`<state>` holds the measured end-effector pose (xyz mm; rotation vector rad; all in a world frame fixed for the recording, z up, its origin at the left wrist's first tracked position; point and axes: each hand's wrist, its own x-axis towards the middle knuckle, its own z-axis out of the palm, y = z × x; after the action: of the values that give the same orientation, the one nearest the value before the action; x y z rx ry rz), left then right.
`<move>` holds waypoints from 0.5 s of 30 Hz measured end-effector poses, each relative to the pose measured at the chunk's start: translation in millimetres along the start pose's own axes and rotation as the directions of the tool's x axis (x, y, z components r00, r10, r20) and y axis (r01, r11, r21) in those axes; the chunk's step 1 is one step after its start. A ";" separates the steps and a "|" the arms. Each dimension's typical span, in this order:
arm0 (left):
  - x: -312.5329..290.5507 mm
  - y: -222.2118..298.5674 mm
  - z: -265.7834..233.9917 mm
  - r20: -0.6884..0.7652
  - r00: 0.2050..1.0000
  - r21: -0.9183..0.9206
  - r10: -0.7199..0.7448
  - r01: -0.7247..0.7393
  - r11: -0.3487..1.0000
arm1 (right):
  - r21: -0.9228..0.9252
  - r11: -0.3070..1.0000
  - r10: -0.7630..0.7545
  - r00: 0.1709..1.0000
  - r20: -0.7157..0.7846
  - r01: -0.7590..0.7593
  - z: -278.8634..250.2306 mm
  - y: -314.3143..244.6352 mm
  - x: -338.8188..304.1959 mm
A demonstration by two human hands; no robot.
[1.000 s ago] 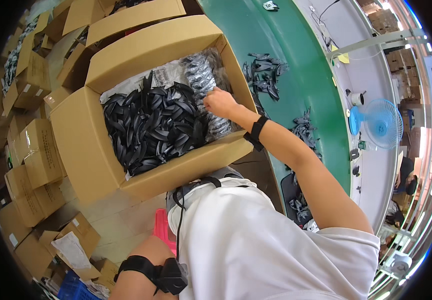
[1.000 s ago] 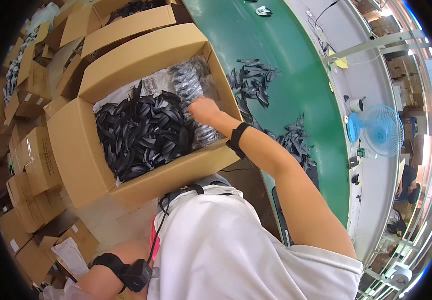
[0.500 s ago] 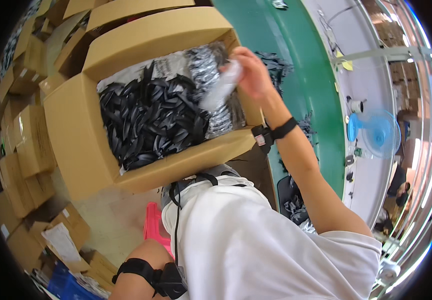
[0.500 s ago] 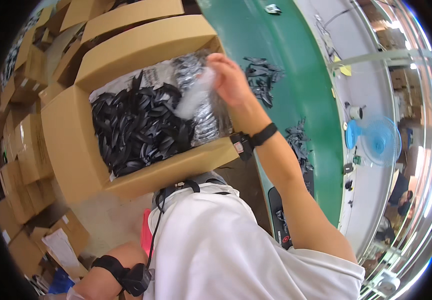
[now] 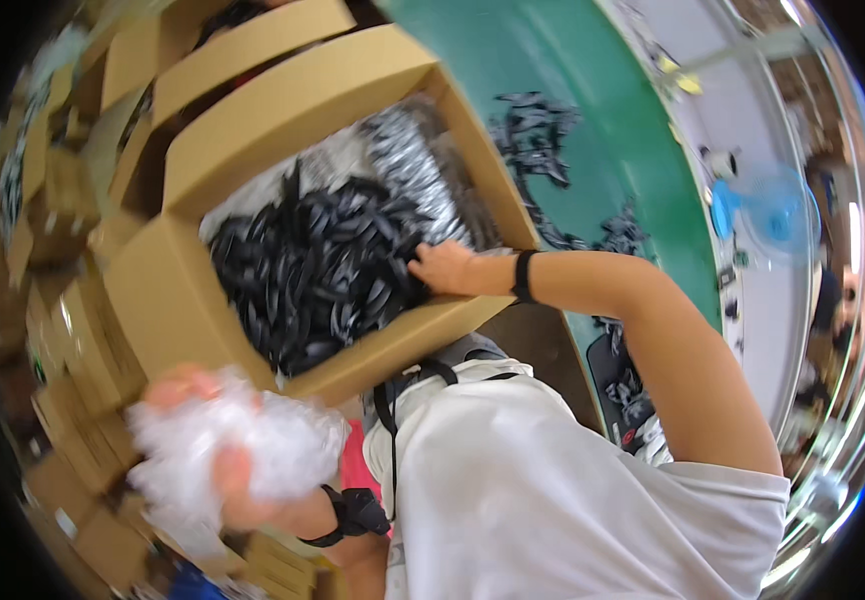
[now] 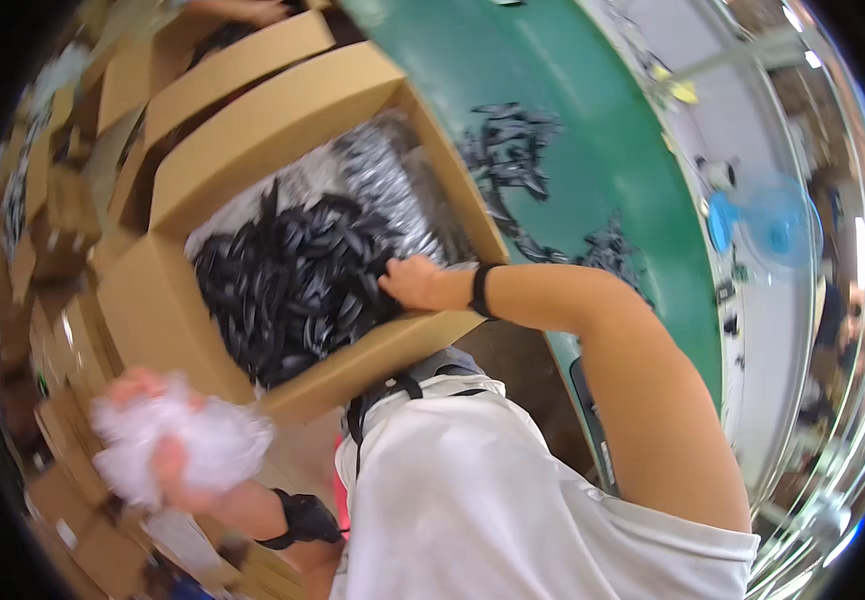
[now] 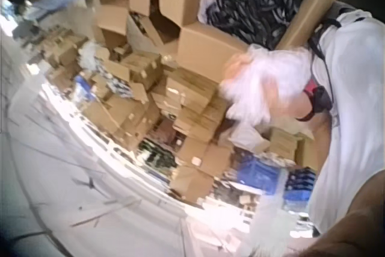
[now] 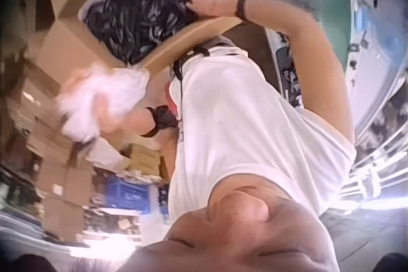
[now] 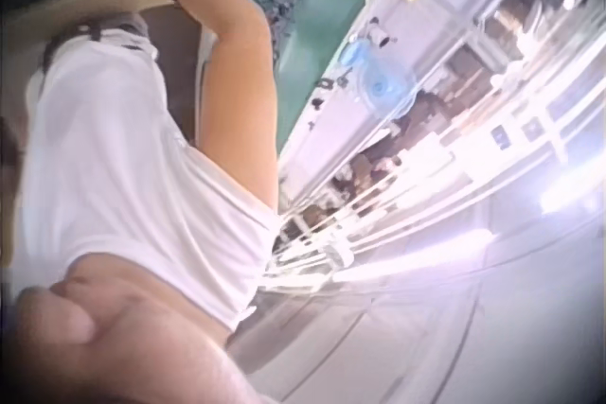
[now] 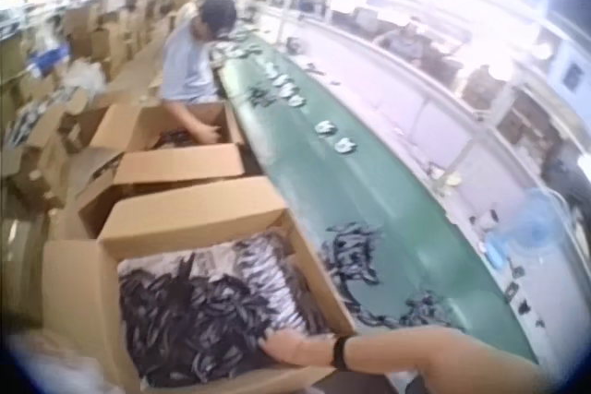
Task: Assemble electronic housing components on a production line.
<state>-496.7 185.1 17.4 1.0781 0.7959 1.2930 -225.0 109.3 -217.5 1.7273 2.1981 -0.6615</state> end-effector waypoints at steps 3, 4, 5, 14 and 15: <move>-6.6 -46.6 -8.3 0.010 0.992 0.138 -0.123 0.120 0.983 | -0.038 0.996 0.072 0.990 -0.121 -0.077 26.2 -6.1 10.3; -10.3 -53.7 -4.2 -0.079 0.979 0.074 -0.186 0.192 0.979 | -0.062 0.993 0.091 0.984 -0.155 -0.102 33.8 -10.0 12.8; -11.2 -58.7 -10.1 -0.016 0.973 0.097 -0.232 0.232 0.968 | -0.088 0.988 0.109 0.975 -0.191 -0.128 37.2 -11.9 15.7; 16.9 -79.5 -30.2 0.132 0.904 0.338 -0.407 0.345 0.876 | 0.309 0.935 0.223 0.966 -0.133 -0.174 6.3 2.8 6.4; 22.0 -87.1 -35.3 0.162 0.899 0.346 -0.408 0.335 0.876 | 0.321 0.927 0.250 0.957 -0.144 -0.194 -1.5 3.3 0.9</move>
<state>-496.1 217.3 -73.5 1.2236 0.9941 0.7114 -222.0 111.4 -217.2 2.2366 2.0490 -0.8500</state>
